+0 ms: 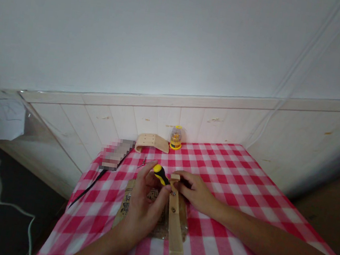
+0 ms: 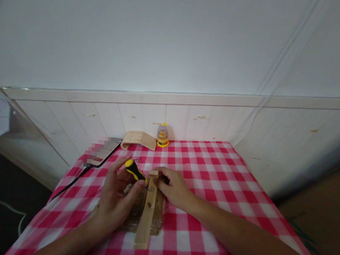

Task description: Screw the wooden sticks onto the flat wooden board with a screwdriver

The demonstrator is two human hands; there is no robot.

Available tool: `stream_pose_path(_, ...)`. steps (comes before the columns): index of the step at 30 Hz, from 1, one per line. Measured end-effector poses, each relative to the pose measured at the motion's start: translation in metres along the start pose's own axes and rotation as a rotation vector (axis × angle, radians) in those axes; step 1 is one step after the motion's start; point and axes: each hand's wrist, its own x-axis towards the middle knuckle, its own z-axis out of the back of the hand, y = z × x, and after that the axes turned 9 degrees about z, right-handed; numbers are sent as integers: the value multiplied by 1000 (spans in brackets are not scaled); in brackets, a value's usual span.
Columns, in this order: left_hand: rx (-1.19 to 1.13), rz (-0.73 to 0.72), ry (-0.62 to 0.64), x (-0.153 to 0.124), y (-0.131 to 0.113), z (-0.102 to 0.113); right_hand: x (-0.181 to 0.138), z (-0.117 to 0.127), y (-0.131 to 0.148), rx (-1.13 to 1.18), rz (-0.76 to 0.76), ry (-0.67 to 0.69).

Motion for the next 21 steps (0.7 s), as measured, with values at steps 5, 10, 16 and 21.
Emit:
stream_pose_path(5,20,-20,14,3,3,0,0,0,1,-15,-11,9)
stream_pose_path(10,74,-66,1,3,13,0,0,1,1,4,-3,11)
stream_pose_path(16,129,-96,18,3,23,2,0,1,-2,10,7,12)
stream_pose_path(21,134,-111,8,2,25,2,1,0,-1,26,14,18)
